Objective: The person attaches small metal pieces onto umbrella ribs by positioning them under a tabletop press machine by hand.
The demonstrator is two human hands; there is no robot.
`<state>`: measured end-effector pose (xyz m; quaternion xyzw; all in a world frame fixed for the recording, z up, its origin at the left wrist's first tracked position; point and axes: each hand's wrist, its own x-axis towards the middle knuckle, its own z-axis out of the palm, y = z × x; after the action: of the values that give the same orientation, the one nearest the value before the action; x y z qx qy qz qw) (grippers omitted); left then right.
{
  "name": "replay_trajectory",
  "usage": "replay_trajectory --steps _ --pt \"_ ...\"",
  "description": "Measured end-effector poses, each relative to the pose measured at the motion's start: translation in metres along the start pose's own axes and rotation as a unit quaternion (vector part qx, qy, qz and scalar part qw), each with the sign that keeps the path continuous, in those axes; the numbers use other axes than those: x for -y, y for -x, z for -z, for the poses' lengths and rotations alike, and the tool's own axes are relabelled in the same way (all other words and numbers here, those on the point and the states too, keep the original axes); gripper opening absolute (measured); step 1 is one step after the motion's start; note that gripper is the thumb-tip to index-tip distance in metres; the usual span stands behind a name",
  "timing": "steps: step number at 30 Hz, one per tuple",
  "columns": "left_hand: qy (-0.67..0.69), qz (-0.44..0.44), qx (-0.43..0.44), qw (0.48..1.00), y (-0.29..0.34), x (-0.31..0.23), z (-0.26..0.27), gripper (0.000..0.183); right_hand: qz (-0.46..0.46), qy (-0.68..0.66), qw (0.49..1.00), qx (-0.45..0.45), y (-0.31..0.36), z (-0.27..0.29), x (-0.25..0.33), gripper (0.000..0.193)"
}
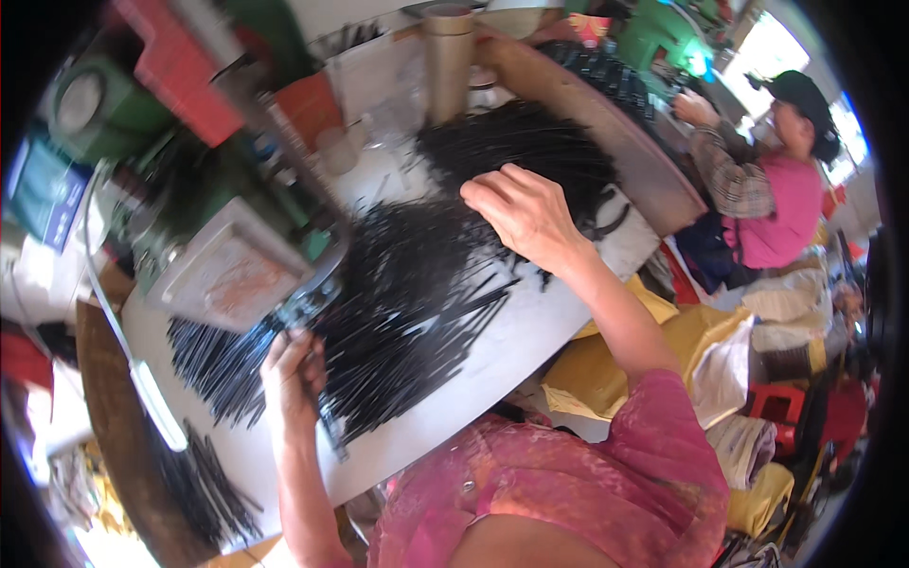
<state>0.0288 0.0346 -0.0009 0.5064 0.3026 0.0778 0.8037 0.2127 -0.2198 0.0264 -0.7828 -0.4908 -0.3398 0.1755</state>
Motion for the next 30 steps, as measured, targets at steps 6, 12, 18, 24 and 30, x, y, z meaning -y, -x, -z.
replay_trajectory --steps 6,12,18,24,30 --pt "-0.025 -0.034 0.009 0.999 -0.001 0.003 -0.005 0.009 -0.150 -0.383 0.895 0.172 -0.020 -0.050 0.074 0.018" --pt "-0.022 -0.045 -0.005 0.999 0.002 0.005 0.002 0.019 -0.345 -0.663 0.618 0.245 -0.042 -0.082 0.103 0.019" --pt "-0.013 -0.024 -0.009 1.000 0.003 0.004 0.003 0.023 -0.332 -0.673 0.627 0.208 -0.044 -0.087 0.110 0.019" --pt "0.030 0.011 0.003 0.999 0.001 0.003 0.003 0.025 -0.364 -0.675 0.605 0.215 -0.046 -0.086 0.113 0.022" --pt "0.055 0.024 0.029 0.998 -0.001 0.004 0.004 0.025 -0.365 -0.684 0.593 0.217 -0.045 -0.086 0.114 0.022"
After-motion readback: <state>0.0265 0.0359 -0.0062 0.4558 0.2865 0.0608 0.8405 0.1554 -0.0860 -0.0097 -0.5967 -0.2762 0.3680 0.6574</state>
